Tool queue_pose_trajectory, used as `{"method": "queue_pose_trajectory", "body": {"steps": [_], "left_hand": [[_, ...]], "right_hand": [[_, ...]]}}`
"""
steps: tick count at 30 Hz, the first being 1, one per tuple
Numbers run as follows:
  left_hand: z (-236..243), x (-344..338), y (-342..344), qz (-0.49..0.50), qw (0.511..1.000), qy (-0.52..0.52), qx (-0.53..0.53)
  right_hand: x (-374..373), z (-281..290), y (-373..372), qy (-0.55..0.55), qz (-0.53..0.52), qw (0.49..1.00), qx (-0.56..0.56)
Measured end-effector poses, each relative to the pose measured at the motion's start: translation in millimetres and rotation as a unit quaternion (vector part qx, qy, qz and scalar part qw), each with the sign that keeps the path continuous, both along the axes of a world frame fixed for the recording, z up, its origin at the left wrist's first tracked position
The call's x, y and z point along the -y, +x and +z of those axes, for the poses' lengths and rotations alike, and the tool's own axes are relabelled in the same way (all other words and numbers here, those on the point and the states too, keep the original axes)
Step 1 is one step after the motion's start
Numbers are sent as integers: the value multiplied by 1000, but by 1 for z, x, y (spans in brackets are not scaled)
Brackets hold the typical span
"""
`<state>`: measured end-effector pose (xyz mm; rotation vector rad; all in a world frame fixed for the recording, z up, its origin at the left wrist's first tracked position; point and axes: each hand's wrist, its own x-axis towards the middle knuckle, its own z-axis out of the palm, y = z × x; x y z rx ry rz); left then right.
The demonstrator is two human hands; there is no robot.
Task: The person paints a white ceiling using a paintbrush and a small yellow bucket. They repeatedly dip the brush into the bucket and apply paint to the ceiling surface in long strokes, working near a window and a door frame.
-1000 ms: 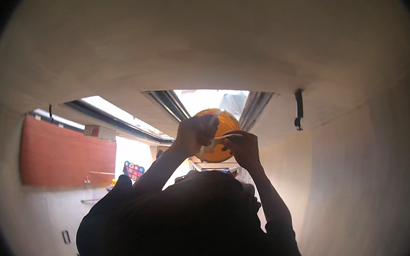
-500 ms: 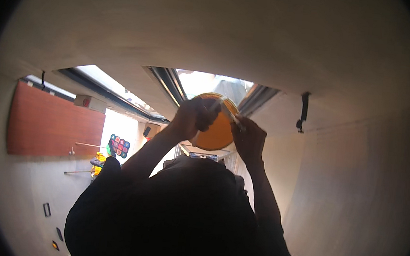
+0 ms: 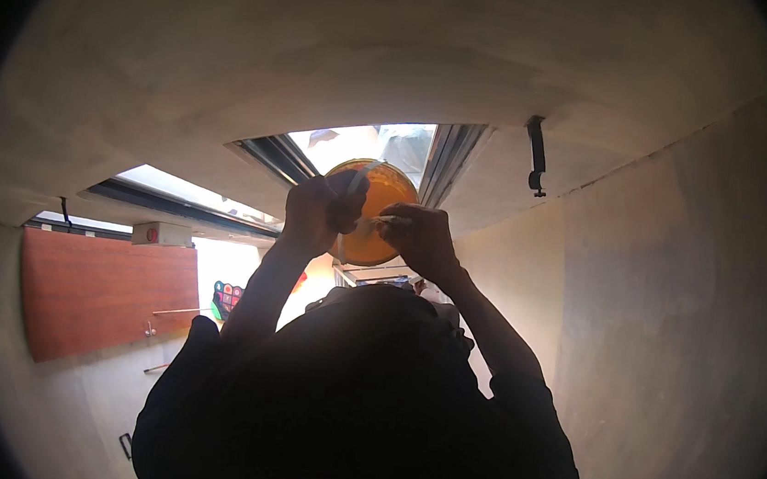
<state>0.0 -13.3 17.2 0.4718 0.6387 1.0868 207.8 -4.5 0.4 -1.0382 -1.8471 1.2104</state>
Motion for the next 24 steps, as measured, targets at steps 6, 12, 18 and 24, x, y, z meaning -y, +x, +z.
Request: {"method": "queue_pose_trajectory", "body": {"steps": [6, 12, 18, 24], "left_hand": [[16, 8, 8, 9, 975, 23, -222], [-18, 4, -7, -3, 991, 19, 132], [17, 10, 17, 60, 963, -4, -263], [8, 14, -7, 34, 986, 17, -164]], "right_hand": [[-5, -19, 6, 251, 13, 958, 140], [8, -28, 1, 254, -7, 961, 109], [11, -11, -2, -70, 51, 995, -41], [17, -9, 9, -139, -20, 984, -108]]}}
